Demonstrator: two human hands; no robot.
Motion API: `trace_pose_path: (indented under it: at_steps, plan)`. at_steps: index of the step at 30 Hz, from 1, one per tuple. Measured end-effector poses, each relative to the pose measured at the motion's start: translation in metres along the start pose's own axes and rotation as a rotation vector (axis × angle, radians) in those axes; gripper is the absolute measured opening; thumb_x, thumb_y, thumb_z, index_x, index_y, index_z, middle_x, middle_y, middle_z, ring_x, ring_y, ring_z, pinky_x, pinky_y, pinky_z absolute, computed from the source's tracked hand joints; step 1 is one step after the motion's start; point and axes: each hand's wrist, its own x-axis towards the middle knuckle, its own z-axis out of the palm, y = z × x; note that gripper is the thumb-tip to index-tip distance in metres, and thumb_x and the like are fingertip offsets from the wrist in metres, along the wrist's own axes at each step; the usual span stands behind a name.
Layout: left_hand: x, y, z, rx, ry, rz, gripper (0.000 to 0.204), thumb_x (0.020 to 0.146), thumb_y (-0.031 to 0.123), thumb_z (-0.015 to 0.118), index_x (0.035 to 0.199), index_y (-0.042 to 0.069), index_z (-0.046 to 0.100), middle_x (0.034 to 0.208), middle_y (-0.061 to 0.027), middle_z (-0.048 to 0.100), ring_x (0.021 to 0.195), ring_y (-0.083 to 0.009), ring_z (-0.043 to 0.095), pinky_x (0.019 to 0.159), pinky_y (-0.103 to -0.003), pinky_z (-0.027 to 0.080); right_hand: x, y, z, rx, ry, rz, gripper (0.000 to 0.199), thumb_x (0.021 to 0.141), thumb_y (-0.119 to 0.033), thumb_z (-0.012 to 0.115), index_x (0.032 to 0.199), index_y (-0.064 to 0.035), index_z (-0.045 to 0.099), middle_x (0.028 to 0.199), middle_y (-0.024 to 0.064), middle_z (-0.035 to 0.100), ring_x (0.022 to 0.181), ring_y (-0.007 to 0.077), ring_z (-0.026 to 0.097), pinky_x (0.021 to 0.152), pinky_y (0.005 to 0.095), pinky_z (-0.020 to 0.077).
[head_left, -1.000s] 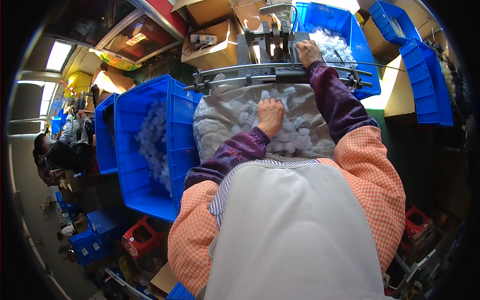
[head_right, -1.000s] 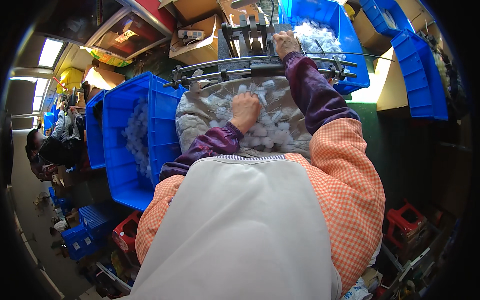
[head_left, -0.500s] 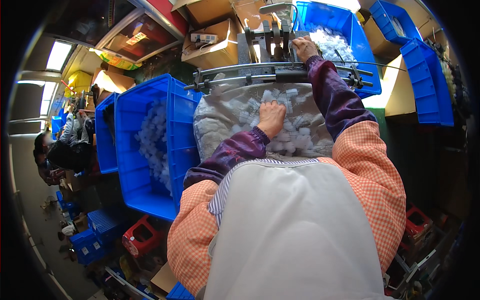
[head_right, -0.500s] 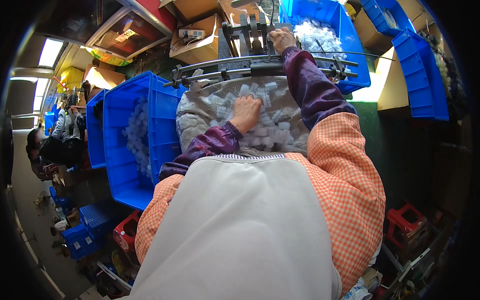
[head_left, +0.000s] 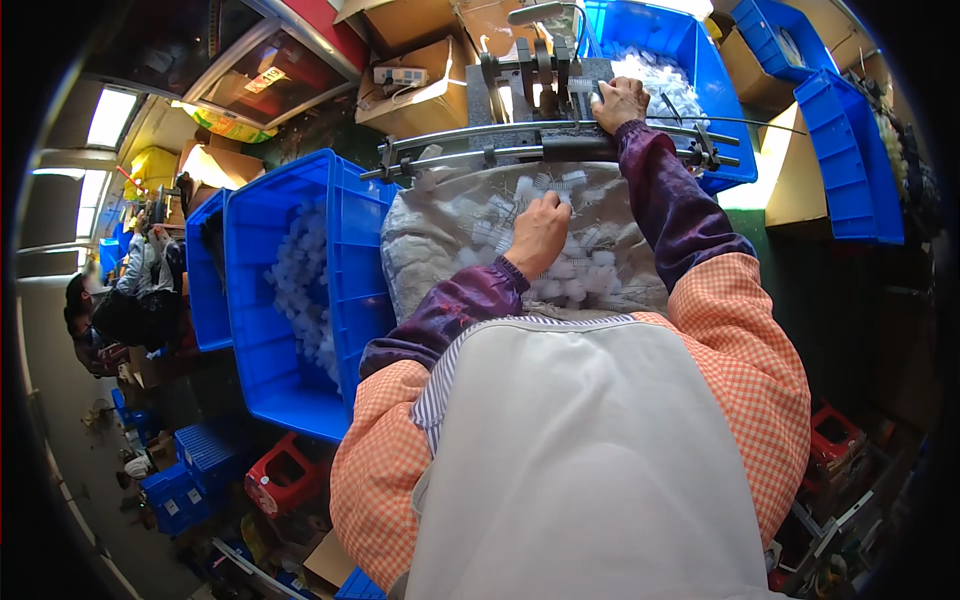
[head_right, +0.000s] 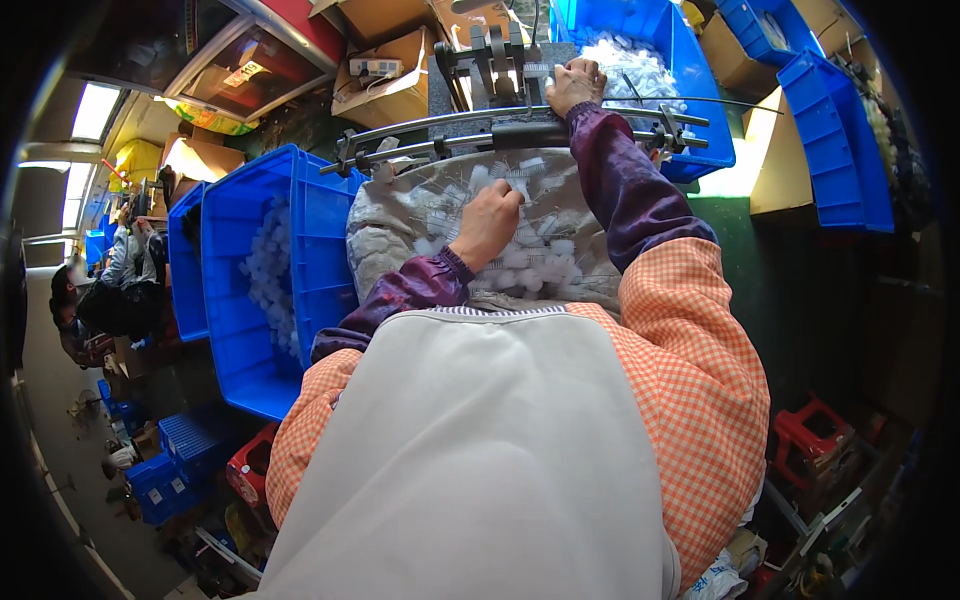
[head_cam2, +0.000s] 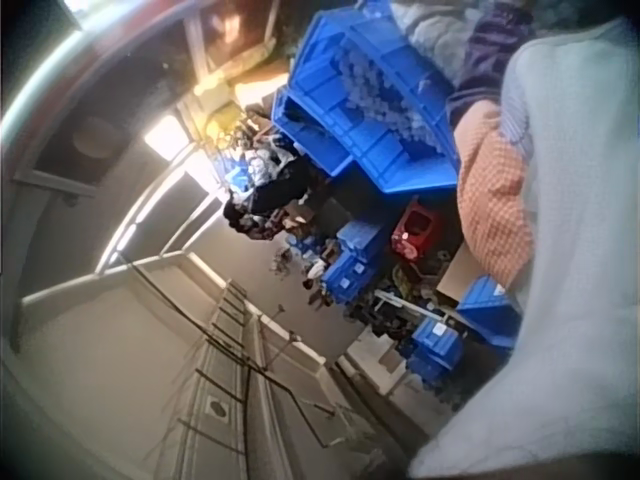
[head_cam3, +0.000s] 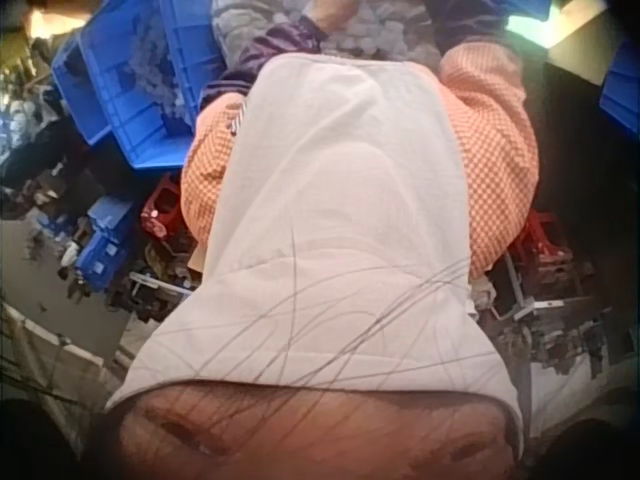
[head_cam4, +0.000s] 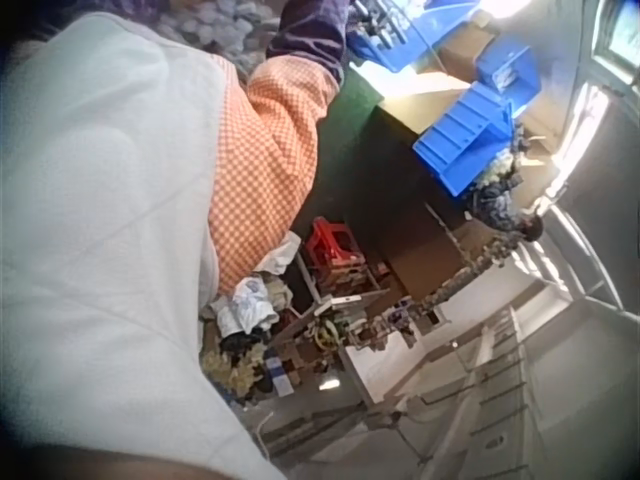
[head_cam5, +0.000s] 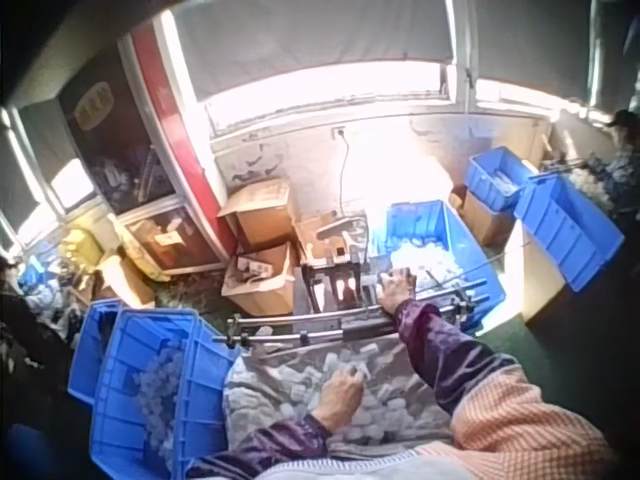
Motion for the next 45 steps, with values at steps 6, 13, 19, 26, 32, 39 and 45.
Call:
trace_pose_path:
  at_steps: [6,13,19,26,32,39,45]
  plan:
    - [0.004,0.023,-0.025,-0.191,0.018,0.090,0.014,0.073,0.004,0.053,0.087,0.003,0.057,0.093,-0.0136,0.049,0.087,-0.0300,0.051,0.075,-0.037,0.044,0.001,-0.034,0.009,0.041,-0.013,-0.027,0.033,0.079,-0.033,0.050,0.100,-0.0109,0.061,0.108,0.0082,0.052,0.109,0.0266,0.038,0.091,0.0436,0.0251]
    - [0.005,0.014,-0.016,-0.356,0.133,0.122,0.022,0.073,-0.003,0.050,0.094,0.001,0.056,0.093,-0.0152,0.051,0.090,-0.0325,0.051,0.079,-0.037,0.043,-0.001,-0.057,0.008,0.030,0.007,-0.062,0.029,0.080,-0.029,0.049,0.099,-0.0117,0.061,0.107,0.0088,0.053,0.109,0.0258,0.038,0.092,0.0455,0.0233]
    - [0.010,0.003,-0.022,-0.555,0.184,-0.019,0.016,0.076,-0.002,0.055,0.091,0.001,0.057,0.088,-0.0124,0.057,0.072,-0.0265,0.058,0.064,-0.032,0.047,0.002,-0.019,-0.001,0.015,-0.075,-0.022,0.030,0.077,-0.026,0.050,0.102,-0.0130,0.060,0.109,0.0076,0.054,0.107,0.0269,0.047,0.089,0.0421,0.0318]
    - [0.021,0.011,-0.037,-0.542,0.227,-0.032,0.008,0.077,0.001,0.059,0.086,0.002,0.059,0.084,-0.0116,0.058,0.072,-0.0249,0.060,0.060,-0.030,0.047,0.027,0.023,-0.006,-0.130,-0.116,-0.152,0.021,0.078,-0.018,0.050,0.097,-0.0129,0.058,0.096,0.0095,0.062,0.095,0.0269,0.058,0.085,0.0416,0.0363]
    - [0.032,0.016,-0.046,-0.507,0.332,0.038,0.007,0.079,0.003,0.059,0.085,0.003,0.059,0.084,-0.0120,0.058,0.072,-0.0289,0.059,0.061,-0.033,0.047,0.020,0.047,-0.041,0.032,0.047,0.131,0.039,0.078,-0.021,0.055,0.112,-0.0035,0.051,0.088,0.0199,0.062,0.083,0.0347,0.061,0.071,0.0433,0.0479]
    - [0.054,0.021,-0.054,-0.457,0.417,0.071,0.007,0.080,0.004,0.059,0.086,0.002,0.057,0.087,-0.0124,0.059,0.074,-0.0298,0.060,0.062,-0.033,0.049,-0.062,0.020,-0.069,1.196,-0.692,-0.587,0.031,0.084,-0.011,0.052,0.114,-0.0046,0.055,0.091,0.0082,0.063,0.081,0.0127,0.055,0.075,0.0281,0.0453]
    - [0.032,0.010,-0.029,-0.083,0.124,0.030,0.018,0.076,0.002,0.056,0.094,0.001,0.057,0.095,-0.0131,0.056,0.079,-0.0268,0.059,0.067,-0.033,0.049,-0.020,0.019,-0.038,0.684,-0.268,-0.300,0.023,0.082,-0.014,0.055,0.102,-0.0043,0.059,0.092,0.0136,0.060,0.085,0.0259,0.058,0.076,0.0347,0.0445]
